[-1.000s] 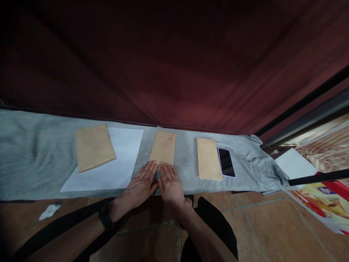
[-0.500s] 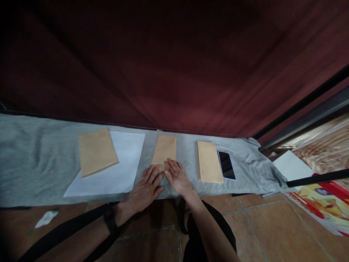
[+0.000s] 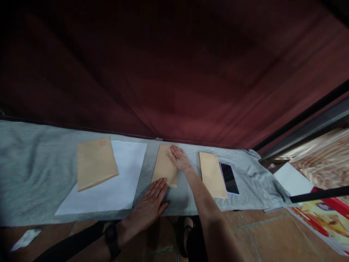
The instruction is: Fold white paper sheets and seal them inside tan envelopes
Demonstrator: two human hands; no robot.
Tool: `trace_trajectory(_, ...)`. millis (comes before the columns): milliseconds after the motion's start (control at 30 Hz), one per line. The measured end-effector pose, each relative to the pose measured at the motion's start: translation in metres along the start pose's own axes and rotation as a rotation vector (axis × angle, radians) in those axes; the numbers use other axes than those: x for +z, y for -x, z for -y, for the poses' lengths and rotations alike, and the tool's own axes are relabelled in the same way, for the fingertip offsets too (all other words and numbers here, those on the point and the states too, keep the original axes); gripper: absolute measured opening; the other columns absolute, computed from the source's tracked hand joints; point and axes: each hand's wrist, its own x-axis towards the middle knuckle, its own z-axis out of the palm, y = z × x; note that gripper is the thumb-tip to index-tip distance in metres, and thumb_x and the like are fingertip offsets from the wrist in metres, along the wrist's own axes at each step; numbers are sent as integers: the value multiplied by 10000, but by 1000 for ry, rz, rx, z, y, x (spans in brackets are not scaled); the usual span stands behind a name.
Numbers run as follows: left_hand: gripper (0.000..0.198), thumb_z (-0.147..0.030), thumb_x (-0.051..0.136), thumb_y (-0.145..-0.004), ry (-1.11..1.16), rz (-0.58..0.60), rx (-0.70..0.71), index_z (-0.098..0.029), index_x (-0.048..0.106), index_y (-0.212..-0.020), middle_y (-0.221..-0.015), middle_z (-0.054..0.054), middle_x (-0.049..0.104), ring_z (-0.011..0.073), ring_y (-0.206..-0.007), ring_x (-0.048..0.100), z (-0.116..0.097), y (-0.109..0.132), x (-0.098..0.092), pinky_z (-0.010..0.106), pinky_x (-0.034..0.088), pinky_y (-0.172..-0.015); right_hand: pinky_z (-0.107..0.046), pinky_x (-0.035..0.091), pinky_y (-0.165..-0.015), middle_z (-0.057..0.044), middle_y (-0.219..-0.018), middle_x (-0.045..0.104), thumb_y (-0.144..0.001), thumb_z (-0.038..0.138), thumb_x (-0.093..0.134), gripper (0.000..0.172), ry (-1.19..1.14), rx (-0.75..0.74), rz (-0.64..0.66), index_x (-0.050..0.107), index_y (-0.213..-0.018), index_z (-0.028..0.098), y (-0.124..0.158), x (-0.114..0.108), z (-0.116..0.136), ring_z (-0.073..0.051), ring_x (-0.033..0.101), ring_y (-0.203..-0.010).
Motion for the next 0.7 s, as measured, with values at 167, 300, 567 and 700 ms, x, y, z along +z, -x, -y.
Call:
trace_trajectory(167, 634, -354, 563, -931, 44, 24, -28, -137, 377, -1497, -1615, 181, 322, 297, -1504, 286, -2, 0, 1, 485, 330, -1203, -475, 148, -1247, -91, -1652, 246, -1068, 453, 230, 580, 26, -45, -18, 268, -1586, 195, -28, 0, -5, -210, 201, -1536)
trace_trajectory(300, 664, -364, 568, -925, 57, 43, -39, -169, 351, -1522, -1626, 171, 303, 305, -1507, 275, -3, -1, 2, 512, 306, -1207, -471, 106, -1257, -83, -1657, 229, -1066, 487, 226, 613, 10, -138, 30, 248, -1589, 169, -36, 0, 5, -214, 180, -1541)
trace_trajectory(567, 671, -456, 481, -971, 15, 44, -22, -139, 322, -1540, -1614, 178, 328, 294, -1509, 277, -1, -5, 5, 489, 259, -1219, -457, 61, -1270, -46, -1664, 206, -1071, 486, 202, 596, -72, -313, 151, 232, -1593, 198, -15, 0, 47, -202, 149, -1546)
trace_trajectory(700, 681, -512, 458, -975, -9, 30, -23, -128, 353, -1528, -1596, 183, 363, 296, -1487, 331, 0, -5, 4, 479, 284, -1204, -435, 57, -1276, -78, -1664, 186, -1074, 469, 223, 606, -111, -344, 217, 215, -1591, 151, 9, -3, 59, -184, 122, -1549)
